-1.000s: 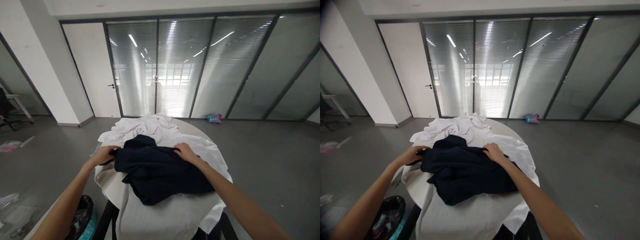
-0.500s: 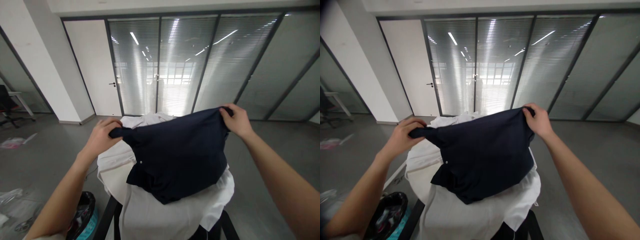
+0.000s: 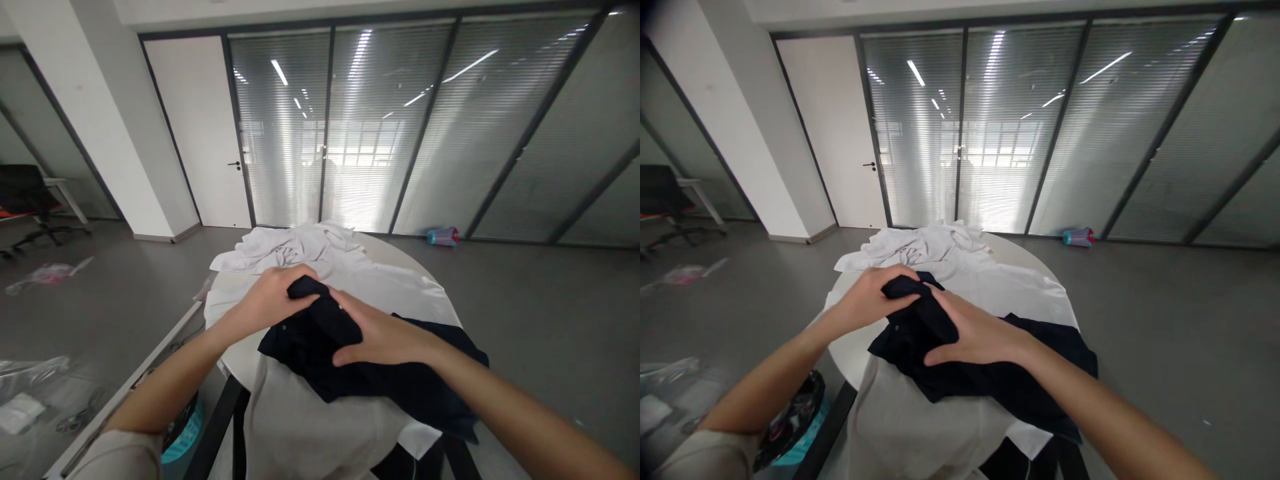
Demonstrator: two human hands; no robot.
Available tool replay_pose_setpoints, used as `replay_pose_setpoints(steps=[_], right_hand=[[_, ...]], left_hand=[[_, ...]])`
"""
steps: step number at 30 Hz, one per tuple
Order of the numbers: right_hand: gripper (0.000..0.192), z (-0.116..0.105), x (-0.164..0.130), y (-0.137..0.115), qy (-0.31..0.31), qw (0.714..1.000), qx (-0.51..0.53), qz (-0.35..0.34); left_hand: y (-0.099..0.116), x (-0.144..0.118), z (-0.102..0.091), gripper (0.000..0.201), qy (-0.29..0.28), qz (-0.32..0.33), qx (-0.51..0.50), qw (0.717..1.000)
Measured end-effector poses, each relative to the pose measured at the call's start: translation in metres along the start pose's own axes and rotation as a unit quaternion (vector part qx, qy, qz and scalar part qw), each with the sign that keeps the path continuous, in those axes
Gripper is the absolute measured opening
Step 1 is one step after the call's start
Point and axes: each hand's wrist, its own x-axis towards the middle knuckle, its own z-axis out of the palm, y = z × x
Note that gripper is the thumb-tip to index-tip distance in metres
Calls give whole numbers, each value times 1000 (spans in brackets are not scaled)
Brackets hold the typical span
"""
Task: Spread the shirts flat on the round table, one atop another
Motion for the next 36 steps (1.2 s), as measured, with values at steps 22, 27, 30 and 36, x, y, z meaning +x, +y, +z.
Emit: replay_pose_setpoints(steps=[22,27,30,36], right_hand=[[41,-104,-134,211,150,852,-304,400],[42,-87,-78,204,111,885,-344,292],[44,-71,-52,210,85,909,-263,313],[44,-48,1,226,87,919,-202,328]], left_hand=[[-126,-4,109,61,-161,-158,29,974],[-125,-2,121,58,-250,-183,115,944],[-122,-6,121,48,-261,-201,114,937],[-131,-1,119,28,-199,-156,-24,967]])
